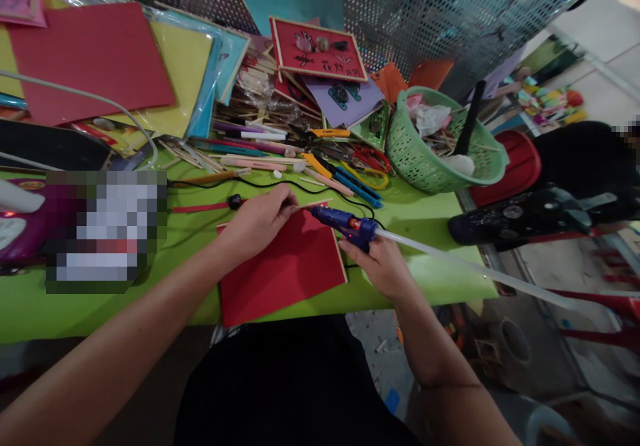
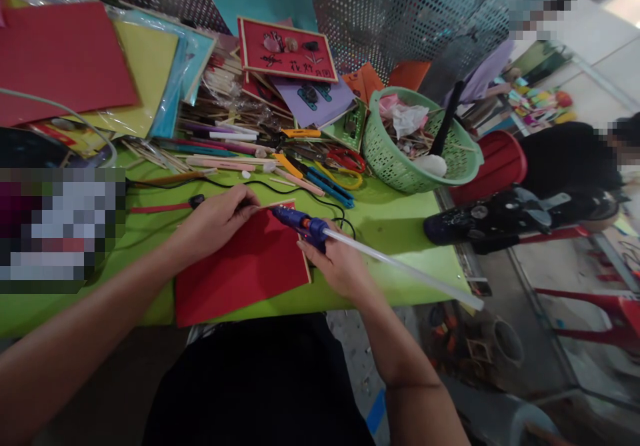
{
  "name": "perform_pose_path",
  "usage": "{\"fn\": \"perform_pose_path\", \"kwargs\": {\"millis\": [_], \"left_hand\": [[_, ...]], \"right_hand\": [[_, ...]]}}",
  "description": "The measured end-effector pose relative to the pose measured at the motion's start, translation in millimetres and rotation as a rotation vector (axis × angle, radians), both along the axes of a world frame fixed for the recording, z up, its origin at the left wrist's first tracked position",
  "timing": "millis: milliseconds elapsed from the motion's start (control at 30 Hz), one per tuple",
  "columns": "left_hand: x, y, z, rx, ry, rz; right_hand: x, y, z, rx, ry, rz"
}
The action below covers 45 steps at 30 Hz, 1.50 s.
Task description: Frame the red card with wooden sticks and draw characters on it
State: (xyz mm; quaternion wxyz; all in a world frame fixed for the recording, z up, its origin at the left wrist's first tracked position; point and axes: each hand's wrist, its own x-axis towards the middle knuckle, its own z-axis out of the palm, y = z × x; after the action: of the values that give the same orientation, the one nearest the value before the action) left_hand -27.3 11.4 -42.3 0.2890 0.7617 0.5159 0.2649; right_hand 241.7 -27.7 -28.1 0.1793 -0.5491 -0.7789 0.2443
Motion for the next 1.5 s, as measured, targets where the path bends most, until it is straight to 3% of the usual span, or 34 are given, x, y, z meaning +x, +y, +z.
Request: {"fn": "perform_pose_path", "kwargs": {"millis": [1500], "left_hand": [[-1.5, -0.7, 2.5, -0.01, 0.039, 0.005]], "right_hand": [[19.1, 2.6, -2.8, 0.041, 0.04, -0.075]]}}
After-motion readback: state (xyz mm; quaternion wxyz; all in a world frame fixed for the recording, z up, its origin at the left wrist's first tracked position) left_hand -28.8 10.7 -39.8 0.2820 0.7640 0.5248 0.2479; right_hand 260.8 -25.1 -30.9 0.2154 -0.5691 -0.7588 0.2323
